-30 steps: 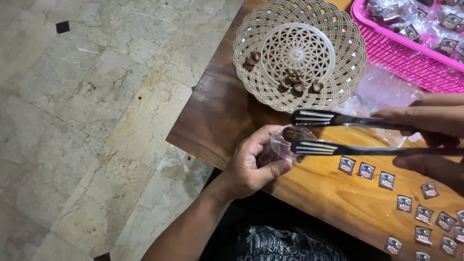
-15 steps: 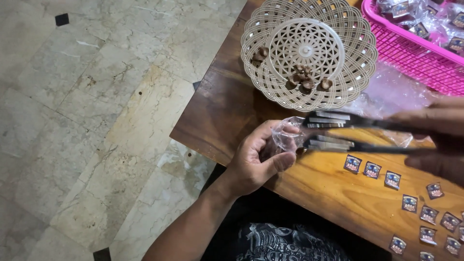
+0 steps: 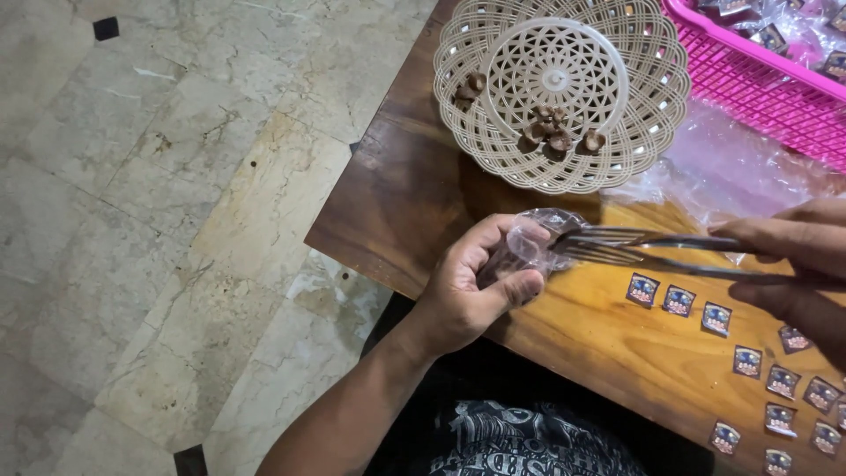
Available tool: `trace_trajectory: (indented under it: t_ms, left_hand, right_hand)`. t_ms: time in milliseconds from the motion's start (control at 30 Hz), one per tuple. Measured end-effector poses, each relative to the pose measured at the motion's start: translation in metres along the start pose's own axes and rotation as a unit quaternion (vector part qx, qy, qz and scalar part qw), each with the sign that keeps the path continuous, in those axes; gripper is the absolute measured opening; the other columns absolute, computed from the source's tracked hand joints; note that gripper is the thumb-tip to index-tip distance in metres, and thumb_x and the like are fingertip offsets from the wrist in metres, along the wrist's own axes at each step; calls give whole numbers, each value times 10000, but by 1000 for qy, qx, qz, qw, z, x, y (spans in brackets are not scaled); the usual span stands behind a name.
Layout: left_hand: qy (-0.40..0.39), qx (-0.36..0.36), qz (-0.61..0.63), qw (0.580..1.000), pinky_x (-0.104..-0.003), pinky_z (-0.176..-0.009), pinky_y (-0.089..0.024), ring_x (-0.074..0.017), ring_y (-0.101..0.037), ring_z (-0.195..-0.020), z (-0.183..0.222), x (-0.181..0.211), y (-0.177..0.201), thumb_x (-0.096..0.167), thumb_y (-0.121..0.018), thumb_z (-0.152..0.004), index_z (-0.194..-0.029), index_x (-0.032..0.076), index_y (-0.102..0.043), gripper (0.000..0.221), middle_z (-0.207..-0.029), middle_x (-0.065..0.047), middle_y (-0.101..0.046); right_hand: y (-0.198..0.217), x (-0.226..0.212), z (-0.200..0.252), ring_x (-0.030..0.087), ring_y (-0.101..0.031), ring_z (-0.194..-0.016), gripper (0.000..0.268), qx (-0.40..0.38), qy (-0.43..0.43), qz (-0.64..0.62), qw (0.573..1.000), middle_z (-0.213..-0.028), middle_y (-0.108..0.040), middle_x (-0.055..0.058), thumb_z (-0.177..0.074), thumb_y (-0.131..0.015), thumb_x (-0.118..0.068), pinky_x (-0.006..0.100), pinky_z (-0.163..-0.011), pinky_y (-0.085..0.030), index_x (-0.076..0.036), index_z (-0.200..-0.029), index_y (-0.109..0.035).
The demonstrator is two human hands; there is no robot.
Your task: Using tongs to transfer small snack items from a basket into plastic bags and then preparing them for sealing.
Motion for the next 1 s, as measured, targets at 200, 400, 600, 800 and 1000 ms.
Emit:
trace_trajectory:
  t_ms: [200, 400, 600, 800, 1000]
  left_hand:
    - [-19, 1, -48, 999, -246, -938, -521, -119, -607, -1039, 2, 0, 2, 175, -685, -959, -1259, 120, -599, 318, -1182, -23, -631]
    - [-41, -33, -26, 998, -270, -1110, -519, -183, -620, -1273, 5, 0, -5, 252, -686, -977, -1348, 55, -542, 444, -1400, -129, -613]
    - [-31, -40, -1, 999, -201, -964, -559, -73, -627, -1045, 7, 3, -4, 261, -708, -973, -1361, 57, -556, 464, -1214, -12, -614]
    - [-48, -27, -13, 998, -219, -906, -559, -106, -633, -1014, 7, -13, 2, 139, -726, -955, -1340, 66, -560, 426, -1213, -41, -603]
    - [-29, -4, -62, 998, -236, -889, -535, -95, -613, -969, 7, -3, 5, 197, -696, -944, -1286, 127, -602, 362, -1147, -5, -637]
  right_hand:
    - [-9, 68, -11, 229, -647, -784, 681, -13, 20, -48, 999, -953, -650, 114, -623, -845, -169, 323, -665, -508, -91, -1294, -757]
    - [11, -3, -10, 213, -558, -587, 718, -42, 6, 47, 998, -743, -674, 78, -637, -856, -193, 326, -551, -480, -183, -1346, -743]
    - [0, 52, -22, 198, -661, -874, 812, -12, 102, -90, 991, -1025, -666, 100, -610, -827, -171, 288, -729, -560, -65, -1398, -663]
    - [17, -28, -68, 235, -585, -593, 689, 6, 155, -7, 988, -895, -710, 150, -765, -796, -157, 340, -544, -424, -13, -1429, -681]
    - [21, -85, -110, 326, -630, -913, 708, 26, 140, -49, 989, -1029, -652, 276, -849, -867, 15, 388, -808, -530, 179, -1498, -637]
Point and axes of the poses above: each hand's wrist, its own z-axis away from the middle knuckle, its own y-axis out of the back of the hand, x = y × z, the point moved 3 cm from there along -z, towards the middle knuckle
